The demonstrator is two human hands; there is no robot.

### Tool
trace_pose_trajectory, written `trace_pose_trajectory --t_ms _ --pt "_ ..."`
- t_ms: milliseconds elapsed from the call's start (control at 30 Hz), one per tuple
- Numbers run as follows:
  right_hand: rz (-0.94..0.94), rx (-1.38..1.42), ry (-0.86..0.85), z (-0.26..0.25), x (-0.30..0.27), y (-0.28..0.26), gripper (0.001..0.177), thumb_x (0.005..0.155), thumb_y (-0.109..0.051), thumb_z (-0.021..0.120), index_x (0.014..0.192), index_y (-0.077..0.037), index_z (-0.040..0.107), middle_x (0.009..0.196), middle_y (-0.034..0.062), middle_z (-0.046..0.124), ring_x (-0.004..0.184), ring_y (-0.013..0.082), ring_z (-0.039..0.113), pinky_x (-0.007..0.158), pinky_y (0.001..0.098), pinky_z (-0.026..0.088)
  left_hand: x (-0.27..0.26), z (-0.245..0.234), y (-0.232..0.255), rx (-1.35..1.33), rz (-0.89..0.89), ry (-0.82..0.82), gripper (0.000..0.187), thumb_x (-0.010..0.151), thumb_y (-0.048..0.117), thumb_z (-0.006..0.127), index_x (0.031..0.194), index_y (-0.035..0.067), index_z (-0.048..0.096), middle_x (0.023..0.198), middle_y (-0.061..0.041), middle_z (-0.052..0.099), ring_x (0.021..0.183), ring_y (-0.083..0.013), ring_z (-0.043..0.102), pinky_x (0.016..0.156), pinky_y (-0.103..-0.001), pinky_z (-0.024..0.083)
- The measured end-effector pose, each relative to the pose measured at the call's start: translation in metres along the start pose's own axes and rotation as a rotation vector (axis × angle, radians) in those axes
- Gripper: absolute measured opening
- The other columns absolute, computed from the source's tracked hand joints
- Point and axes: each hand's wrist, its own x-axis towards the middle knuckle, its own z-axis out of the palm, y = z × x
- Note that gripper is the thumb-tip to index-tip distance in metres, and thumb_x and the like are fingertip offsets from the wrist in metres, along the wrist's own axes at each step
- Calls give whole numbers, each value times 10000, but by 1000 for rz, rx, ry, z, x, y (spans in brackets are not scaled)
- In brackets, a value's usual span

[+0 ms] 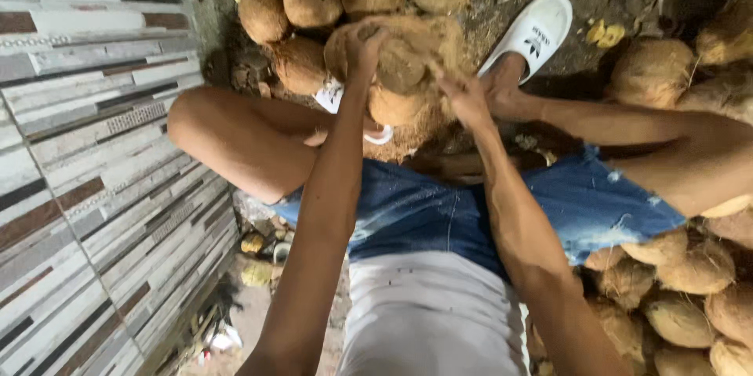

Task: The person sits on the floor and peels the fibrous husk off several coconuts by hand. They repeatedly pull away the outer fibers and discard them onto the ground, revealing the hard shell underneath.

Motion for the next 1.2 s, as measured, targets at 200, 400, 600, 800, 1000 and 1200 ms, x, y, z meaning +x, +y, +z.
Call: trace_pose_trajectory --t_ms 200,400,600,800,1000,1200 --pt "-517 -76 -87 14 -8 -11 513 907 -300 707 1301 -145 419 1347 176 485 1214 367 552 1044 526 496 -37 25 12 -87 34 323 801 763 156 789 1457 143 389 1433 -169 476 1187 -332 581 881 -529 569" --pt "-394 21 -229 10 -5 6 167 975 32 556 1066 -106 584 1067 64 612 877 167 644 781 341 598 -58 40 7 -300 9 439 1048 638 120 863 1497 48 267 1454 -203 458 1304 -351 486 1157 -455 373" --pt "-157 -67 18 2 -21 32 436 987 -558 581 1019 -141 706 724 56 661 692 184 655 668 314 506 -45 54 -4 -173 88 650 587 630 220 806 1164 56 630 1142 -224 649 1189 -367 599 990 -523 458" --pt "-159 -392 -101 -34 -98 -10 352 1087 -234 471 983 59 637 712 120 631 718 24 541 717 134 417 -20 58 -9 -146 77 685 590 597 303 851 1121 128 642 1077 -131 679 1126 -313 644 988 -459 479" --pt "-135 -157 10 -80 -75 50 302 984 -359 629 942 -103 783 882 122 729 814 278 639 801 423 475 -21 68 -15 -120 53 676 604 598 318 838 1133 112 647 1102 -147 694 1135 -355 652 989 -510 503" --pt "-213 -151 132 -88 -28 47 400 1003 -532 622 825 -197 749 777 2 690 758 161 604 736 318 472 -22 57 -40 8 -77 717 624 633 389 787 1178 136 621 1122 -145 700 1123 -366 657 983 -500 526"
